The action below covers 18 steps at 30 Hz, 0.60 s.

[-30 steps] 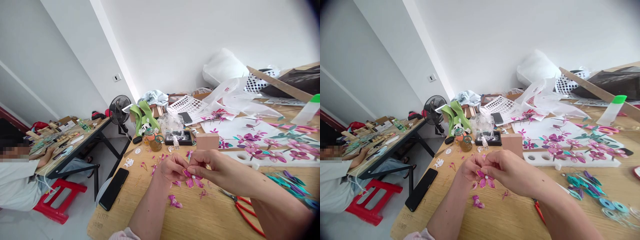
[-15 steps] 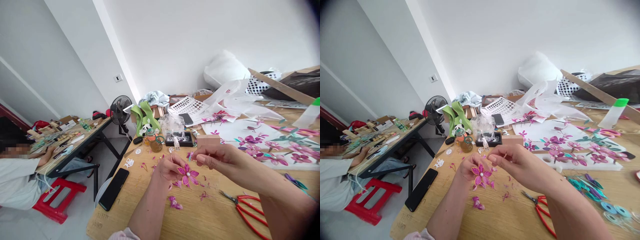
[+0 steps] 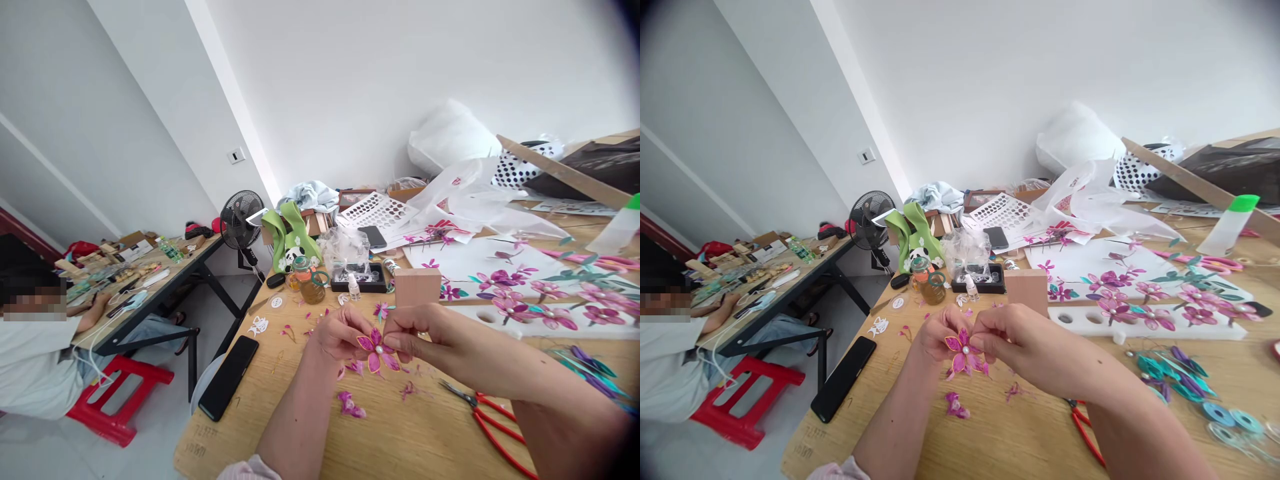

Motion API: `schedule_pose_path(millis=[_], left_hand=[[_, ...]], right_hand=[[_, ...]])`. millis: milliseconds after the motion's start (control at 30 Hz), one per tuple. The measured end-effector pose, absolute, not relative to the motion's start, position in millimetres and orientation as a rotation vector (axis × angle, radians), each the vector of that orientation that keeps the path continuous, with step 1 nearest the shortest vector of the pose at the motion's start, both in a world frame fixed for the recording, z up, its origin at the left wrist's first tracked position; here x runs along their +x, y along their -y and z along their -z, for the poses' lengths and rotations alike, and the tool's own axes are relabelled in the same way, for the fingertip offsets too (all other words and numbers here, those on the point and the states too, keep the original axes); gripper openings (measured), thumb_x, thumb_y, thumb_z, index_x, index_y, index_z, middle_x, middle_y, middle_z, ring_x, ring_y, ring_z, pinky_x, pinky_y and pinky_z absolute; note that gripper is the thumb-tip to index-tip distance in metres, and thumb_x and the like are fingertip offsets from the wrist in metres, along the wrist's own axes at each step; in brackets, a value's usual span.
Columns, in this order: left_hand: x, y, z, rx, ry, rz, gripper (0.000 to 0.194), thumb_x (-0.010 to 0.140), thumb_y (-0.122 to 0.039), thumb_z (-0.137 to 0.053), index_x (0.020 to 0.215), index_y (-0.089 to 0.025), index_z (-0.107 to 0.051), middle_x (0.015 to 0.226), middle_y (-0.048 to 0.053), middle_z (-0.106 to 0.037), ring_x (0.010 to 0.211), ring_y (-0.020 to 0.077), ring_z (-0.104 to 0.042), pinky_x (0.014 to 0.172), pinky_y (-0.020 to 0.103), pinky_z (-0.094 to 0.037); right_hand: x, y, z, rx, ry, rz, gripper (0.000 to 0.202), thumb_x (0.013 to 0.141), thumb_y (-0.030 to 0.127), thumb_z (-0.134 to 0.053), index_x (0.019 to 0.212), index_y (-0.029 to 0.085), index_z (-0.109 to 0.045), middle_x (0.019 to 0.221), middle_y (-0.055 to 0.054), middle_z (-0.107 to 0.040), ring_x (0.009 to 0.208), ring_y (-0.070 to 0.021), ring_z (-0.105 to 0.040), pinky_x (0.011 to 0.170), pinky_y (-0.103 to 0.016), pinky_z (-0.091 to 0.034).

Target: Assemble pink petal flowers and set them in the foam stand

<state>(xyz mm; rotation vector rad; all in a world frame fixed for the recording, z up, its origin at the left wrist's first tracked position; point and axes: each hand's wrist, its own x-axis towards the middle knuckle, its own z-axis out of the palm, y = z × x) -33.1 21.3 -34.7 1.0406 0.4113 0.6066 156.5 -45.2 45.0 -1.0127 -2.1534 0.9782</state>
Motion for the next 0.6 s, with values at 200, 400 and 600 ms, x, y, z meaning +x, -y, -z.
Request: schedule_pose_path(millis=[200,400,600], left_hand=[[-30.2,-18.3,36.7,0.989,-0.432,-0.599,0.018,0.04,-0.024,-0.076,0.051,-0.011,-0.07,0.042,0.007,-0.056,0.036,0.009,-0.041,0.041,0.024,-0.026],[-25.3,-15.4,33.9,0.96,-0.451,-0.622,0.016,0.039,-0.023,-0.075,0.047,-0.012,-0.068,0.04,0.006,-0.056,0.034,0.0078,-0.039,0.039,0.023,-0.023],[-26.4,-15.9,28.6,0.944,-0.466,-0.62,0.022,0.039,-0.026,-0.077,0.051,-0.011,-0.068,0.04,0.005,-0.053,0.033,0.0062,-0.036,0.039,0.022,-0.021]], right_hand=[[157.7,47.7,-48.5,-1.032,2.283,-0.933,0.035,0.094,0.039,-0.038,0.068,0.019,-0.05,0.06,0.002,-0.048,0.055,-0.0104,-0.041,0.051,-0.023,-0.03],[159.7,44.8,-48.7,-0.992,2.288,-0.971,0.034,0.094,0.038,-0.038,0.068,0.019,-0.049,0.062,0.002,-0.048,0.056,-0.0106,-0.041,0.052,-0.023,-0.031],[162.5,43.8,-46.9,-1.011,2.159,-0.941,0.034,0.088,0.044,-0.049,0.068,0.018,-0.058,0.061,0.001,-0.053,0.057,-0.0117,-0.046,0.051,-0.023,-0.034]])
